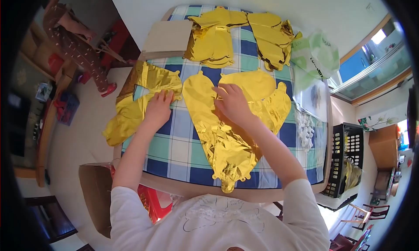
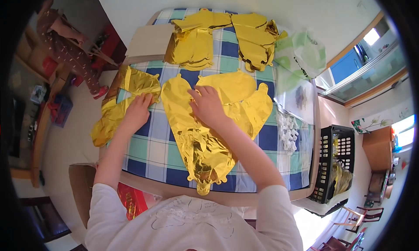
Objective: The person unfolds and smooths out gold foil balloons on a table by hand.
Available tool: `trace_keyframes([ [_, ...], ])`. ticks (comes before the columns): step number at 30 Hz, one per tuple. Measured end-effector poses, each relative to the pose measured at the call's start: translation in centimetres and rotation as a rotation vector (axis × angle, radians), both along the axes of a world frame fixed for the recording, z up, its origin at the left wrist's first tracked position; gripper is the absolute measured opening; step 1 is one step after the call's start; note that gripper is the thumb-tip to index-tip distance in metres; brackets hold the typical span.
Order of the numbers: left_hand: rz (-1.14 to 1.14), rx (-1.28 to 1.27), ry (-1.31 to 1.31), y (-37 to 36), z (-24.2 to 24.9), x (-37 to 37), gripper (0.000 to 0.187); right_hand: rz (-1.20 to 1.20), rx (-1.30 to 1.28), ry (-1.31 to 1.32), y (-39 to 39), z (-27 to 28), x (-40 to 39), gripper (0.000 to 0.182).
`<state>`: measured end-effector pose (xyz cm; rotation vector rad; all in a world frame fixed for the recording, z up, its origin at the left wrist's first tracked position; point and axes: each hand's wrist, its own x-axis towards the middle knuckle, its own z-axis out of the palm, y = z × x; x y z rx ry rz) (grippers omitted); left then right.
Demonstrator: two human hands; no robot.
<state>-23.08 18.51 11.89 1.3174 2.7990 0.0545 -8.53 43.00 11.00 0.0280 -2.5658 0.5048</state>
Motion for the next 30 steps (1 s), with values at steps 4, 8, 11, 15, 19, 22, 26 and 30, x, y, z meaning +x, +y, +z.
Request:
trace_keyframes([
  [4, -0.014, 0.143, 0.199, 0.2, -4.6, -1.6, 0.047, -0.308, -0.015, -0.227, -2.2, -0.9, -7.0, 0.040],
  [8, -0.079, 0.232, 0.224, 0.5, -5.0, -2.9, 0.048, -0.307, -0.137, -0.256, -1.6, -0.6, -6.8, 0.042],
  [11, -0.083, 0.158, 0.197, 1.3, -3.4, -2.4, 0.042, -0.323, -0.136, -0.235, -0.7, -1.0, -5.7, 0.045],
  [15, -0.140, 0.161, 0.201, 0.9, -2.4, -1.1, 0.042, -0.373, -0.103, -0.188, -0.7, -1.0, -5.2, 0.049],
  [19, -0.123, 0.259, 0.204, -0.1, -1.0, 0.3, 0.046, -0.304, -0.058, 0.044, -1.2, -0.3, -5.3, 0.055],
  [22, -0.117, 0.342, 0.221, -0.4, -0.4, 0.7, 0.045, -0.247, -0.048, 0.065, -1.1, 1.2, -4.8, 0.055],
  [26, -0.227, 0.506, 0.257, 2.6, 0.7, -1.4, 0.035, -0.215, -0.050, 0.085, 0.9, 2.0, -4.1, 0.047],
  [30, -0.372, 0.422, 0.203, 11.0, 1.1, -4.8, 0.023, -0.223, -0.001, 0.037, 3.5, 1.3, -4.6, 0.040],
])
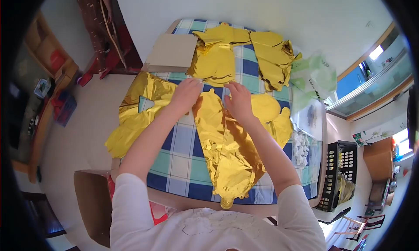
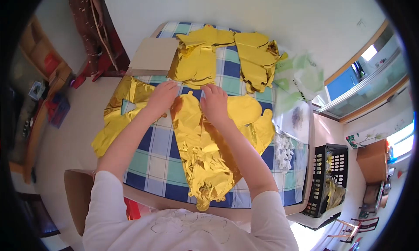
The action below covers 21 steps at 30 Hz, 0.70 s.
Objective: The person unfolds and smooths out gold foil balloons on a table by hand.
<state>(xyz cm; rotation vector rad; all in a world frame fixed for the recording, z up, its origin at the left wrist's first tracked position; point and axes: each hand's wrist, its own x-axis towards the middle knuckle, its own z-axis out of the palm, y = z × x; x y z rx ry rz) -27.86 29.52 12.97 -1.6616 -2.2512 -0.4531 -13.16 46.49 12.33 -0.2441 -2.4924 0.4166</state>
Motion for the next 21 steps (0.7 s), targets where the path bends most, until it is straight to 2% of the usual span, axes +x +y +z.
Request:
trace_keyframes([
  [3, 0.097, -0.041, -0.089, 5.6, -2.4, -1.8, 0.016, 0.021, 0.027, -0.055, 1.9, -0.4, -0.8, 0.038],
  [6, 0.248, -0.093, -0.046, 7.9, -4.0, -3.0, 0.010, 0.039, 0.022, -0.070, 3.2, -0.3, -1.6, 0.037],
  [9, 0.240, -0.174, -0.162, 8.7, -2.5, -3.8, 0.007, 0.076, 0.027, -0.022, 4.0, -0.8, -3.3, 0.037],
  [12, 0.257, -0.047, -0.421, 9.6, -0.9, -3.6, 0.010, 0.085, 0.015, 0.019, 4.0, -0.6, -5.1, 0.035],
  [14, 0.184, -0.024, -0.504, 9.9, -0.4, -3.2, 0.011, 0.076, 0.062, 0.056, 3.9, -0.3, -6.0, 0.031],
  [15, 0.149, -0.012, -0.547, 10.0, -0.2, -3.0, 0.012, 0.029, 0.039, -0.056, 4.2, 0.1, -6.3, 0.027],
  [17, 0.123, 0.239, -0.446, 10.2, 0.1, -2.8, 0.011, -0.063, -0.015, -0.284, 4.8, 0.6, -7.0, 0.018],
  [18, 0.113, 0.363, -0.396, 10.0, 0.3, -2.6, 0.011, -0.092, -0.094, -0.186, 5.0, 0.7, -7.1, 0.014],
  [21, 0.176, 0.643, 0.068, 8.8, 3.9, -0.8, 0.011, -0.122, -0.302, 0.044, 6.0, 1.2, -7.1, 0.007],
])
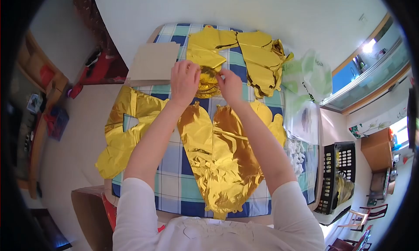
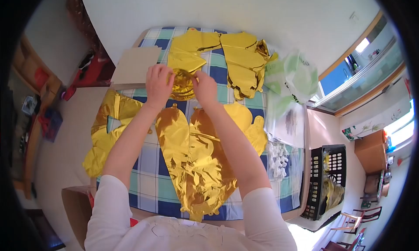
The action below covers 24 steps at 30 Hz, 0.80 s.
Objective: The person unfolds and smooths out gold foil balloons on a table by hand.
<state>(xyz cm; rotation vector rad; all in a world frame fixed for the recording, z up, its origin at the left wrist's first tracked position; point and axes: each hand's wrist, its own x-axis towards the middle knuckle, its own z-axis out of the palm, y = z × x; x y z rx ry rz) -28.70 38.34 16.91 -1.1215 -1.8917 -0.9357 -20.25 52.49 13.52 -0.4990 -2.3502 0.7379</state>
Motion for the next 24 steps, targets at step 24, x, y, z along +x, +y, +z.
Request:
trace_keyframes([
  [24, -0.209, -0.590, -0.381, 1.2, -7.3, -3.2, 0.014, 0.148, 0.235, 0.691, 0.6, 7.3, -0.3, 0.021],
])
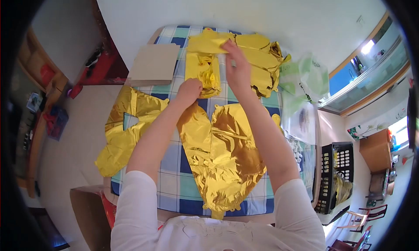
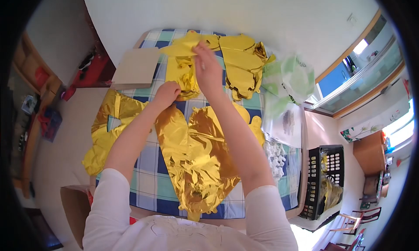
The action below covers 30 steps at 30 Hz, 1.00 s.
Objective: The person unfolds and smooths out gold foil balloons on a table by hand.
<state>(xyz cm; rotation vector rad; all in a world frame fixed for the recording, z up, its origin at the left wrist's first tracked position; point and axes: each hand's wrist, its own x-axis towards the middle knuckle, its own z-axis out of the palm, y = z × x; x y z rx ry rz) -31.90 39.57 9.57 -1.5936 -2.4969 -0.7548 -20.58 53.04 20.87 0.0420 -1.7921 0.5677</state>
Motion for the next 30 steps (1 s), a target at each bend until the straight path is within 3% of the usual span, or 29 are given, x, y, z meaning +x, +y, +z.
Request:
trace_keyframes([
  [1, -0.020, 0.015, -0.037, 0.0, 0.0, 0.0, 0.014, -0.117, -0.073, -0.814, 0.1, -0.4, 0.8, 0.020],
  [4, 0.120, 0.118, -0.119, 0.4, 1.1, 0.7, 0.009, -0.048, -0.065, -0.770, 0.4, -4.7, 0.9, 0.017],
  [7, 0.102, 0.221, -0.189, 0.3, 2.1, 1.3, 0.007, 0.016, -0.100, -0.685, -0.1, -6.2, 0.7, 0.015],
  [10, 0.028, 0.322, -0.127, 0.4, 3.2, 1.7, 0.010, -0.056, -0.158, -0.763, -0.2, -6.2, 0.2, 0.013],
  [13, -0.025, 0.316, -0.026, 0.3, 4.1, 2.2, 0.011, 0.078, -0.083, -0.779, -0.4, -5.7, 0.7, 0.014],
  [16, -0.029, 0.535, 0.148, 0.8, 4.6, 3.0, 0.015, -0.175, 0.014, -0.884, -0.1, -5.7, -0.3, 0.015],
  [18, -0.078, 0.351, 0.285, 0.2, 3.7, 4.3, 0.021, -0.262, -0.022, -0.799, 0.4, -4.9, -0.7, 0.015],
  [22, -0.013, 0.109, 0.395, -0.6, -0.3, 5.0, 0.035, -0.247, -0.016, -0.685, 2.5, -1.5, -1.9, 0.016],
  [24, 0.059, -0.046, 0.253, 0.2, -1.0, 3.5, 0.040, -0.315, -0.229, -0.548, 3.1, 3.5, -2.6, 0.017],
  [26, 0.097, -0.131, 0.163, 0.8, -1.2, 2.6, 0.043, -0.049, -0.445, -0.234, 3.2, 8.7, -1.7, 0.019],
  [28, 0.105, -0.147, 0.139, 1.2, -1.1, 1.9, 0.043, -0.169, -0.193, -0.344, 5.4, 11.1, -1.6, 0.021],
  [30, 0.098, -0.144, 0.146, 1.4, -1.0, 1.4, 0.044, -0.397, -0.144, -0.223, 7.9, 14.3, -1.1, 0.022],
])
